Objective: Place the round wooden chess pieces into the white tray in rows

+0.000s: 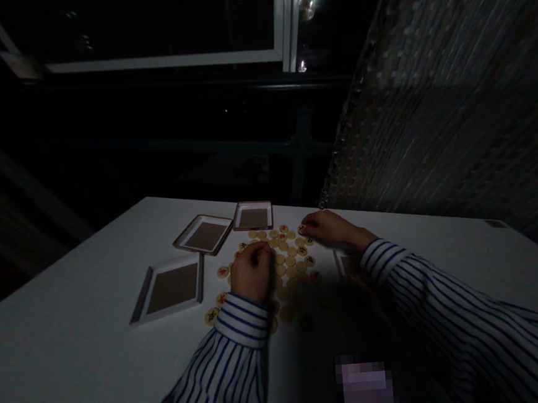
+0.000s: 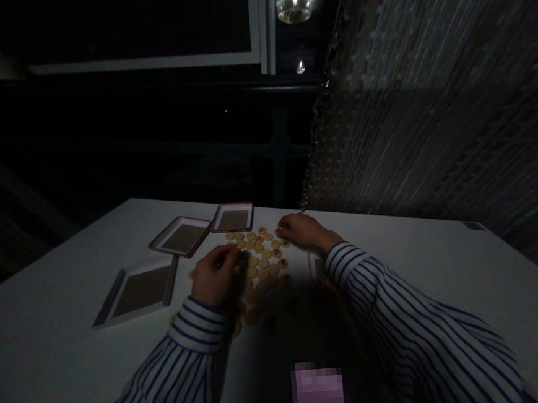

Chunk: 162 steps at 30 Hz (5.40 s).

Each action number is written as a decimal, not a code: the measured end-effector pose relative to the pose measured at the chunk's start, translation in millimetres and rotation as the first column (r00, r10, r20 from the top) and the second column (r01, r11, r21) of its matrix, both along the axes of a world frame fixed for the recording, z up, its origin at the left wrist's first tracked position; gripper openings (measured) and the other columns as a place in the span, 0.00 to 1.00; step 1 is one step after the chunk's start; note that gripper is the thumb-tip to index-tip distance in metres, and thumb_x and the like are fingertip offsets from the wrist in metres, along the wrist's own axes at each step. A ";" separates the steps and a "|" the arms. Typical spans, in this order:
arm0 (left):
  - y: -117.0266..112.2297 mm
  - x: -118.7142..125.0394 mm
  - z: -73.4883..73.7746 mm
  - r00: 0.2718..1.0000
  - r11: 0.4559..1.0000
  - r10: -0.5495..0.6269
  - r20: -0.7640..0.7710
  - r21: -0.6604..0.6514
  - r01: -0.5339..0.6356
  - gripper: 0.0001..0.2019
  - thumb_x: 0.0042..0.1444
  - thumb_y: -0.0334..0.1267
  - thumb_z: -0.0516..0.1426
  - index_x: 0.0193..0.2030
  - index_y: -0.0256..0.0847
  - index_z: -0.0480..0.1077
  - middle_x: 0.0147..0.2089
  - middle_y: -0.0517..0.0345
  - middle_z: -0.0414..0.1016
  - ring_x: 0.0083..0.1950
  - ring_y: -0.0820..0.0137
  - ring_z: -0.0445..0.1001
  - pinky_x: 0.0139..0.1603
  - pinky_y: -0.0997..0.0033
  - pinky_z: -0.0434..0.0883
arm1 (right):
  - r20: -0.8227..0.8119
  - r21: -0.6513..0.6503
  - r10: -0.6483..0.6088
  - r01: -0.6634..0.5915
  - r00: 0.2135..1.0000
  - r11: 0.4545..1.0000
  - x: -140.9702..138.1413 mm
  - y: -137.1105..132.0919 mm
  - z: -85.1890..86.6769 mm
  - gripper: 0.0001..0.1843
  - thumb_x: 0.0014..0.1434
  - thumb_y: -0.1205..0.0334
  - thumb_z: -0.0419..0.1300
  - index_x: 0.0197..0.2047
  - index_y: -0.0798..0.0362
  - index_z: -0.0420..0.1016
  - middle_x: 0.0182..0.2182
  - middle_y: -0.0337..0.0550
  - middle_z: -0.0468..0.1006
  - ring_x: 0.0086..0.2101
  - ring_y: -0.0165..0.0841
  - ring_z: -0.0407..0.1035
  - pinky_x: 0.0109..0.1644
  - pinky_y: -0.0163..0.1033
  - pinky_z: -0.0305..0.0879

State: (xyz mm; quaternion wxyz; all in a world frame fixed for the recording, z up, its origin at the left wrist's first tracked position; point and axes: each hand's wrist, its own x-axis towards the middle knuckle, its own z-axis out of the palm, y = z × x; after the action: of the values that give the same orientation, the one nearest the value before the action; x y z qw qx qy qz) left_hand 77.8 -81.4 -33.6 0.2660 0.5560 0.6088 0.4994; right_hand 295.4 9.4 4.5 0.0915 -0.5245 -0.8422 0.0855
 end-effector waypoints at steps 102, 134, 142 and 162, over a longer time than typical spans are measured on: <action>-36.1 45.8 7.4 0.338 0.913 -0.271 -0.901 -0.130 0.386 0.09 0.59 0.34 0.51 0.36 0.42 0.73 0.39 0.57 0.77 0.44 0.61 0.68 0.41 0.58 0.59 | 0.012 0.118 0.209 -0.209 0.978 0.971 -5.7 -75.2 5.2 0.13 0.59 0.61 0.51 0.43 0.52 0.75 0.40 0.44 0.78 0.41 0.34 0.69 0.46 0.39 0.60; -25.7 31.6 3.4 0.736 0.942 -0.286 -0.614 -0.037 0.334 0.14 0.59 0.41 0.49 0.41 0.44 0.75 0.39 0.54 0.79 0.43 0.65 0.73 0.46 0.63 0.65 | -0.013 0.135 0.214 -0.211 0.977 0.968 -4.9 -75.3 5.2 0.13 0.59 0.61 0.51 0.42 0.52 0.75 0.39 0.44 0.78 0.40 0.35 0.69 0.45 0.40 0.60; -21.1 28.2 4.0 0.954 0.961 -0.272 -0.125 -0.093 0.262 0.15 0.53 0.46 0.54 0.39 0.40 0.76 0.38 0.54 0.79 0.40 0.66 0.75 0.45 0.67 0.69 | -0.122 0.114 0.279 -0.265 0.953 0.957 -7.1 -75.7 3.1 0.13 0.59 0.62 0.53 0.44 0.52 0.74 0.38 0.44 0.77 0.40 0.34 0.69 0.45 0.40 0.61; -19.4 26.4 10.2 0.925 0.933 -0.214 0.313 -0.216 0.288 0.17 0.44 0.48 0.60 0.35 0.35 0.76 0.31 0.54 0.79 0.30 0.69 0.74 0.32 0.72 0.70 | -0.125 0.217 0.380 -0.349 0.917 0.912 -13.8 -77.6 -8.8 0.15 0.57 0.56 0.56 0.47 0.51 0.71 0.40 0.45 0.76 0.41 0.34 0.68 0.43 0.41 0.59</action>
State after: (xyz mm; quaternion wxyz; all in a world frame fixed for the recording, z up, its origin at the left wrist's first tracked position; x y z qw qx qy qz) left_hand 104.1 -100.8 -23.5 0.4827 0.5130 0.5471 0.4522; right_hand 281.6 -68.2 -4.3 0.1927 -0.3377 -0.9192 0.0629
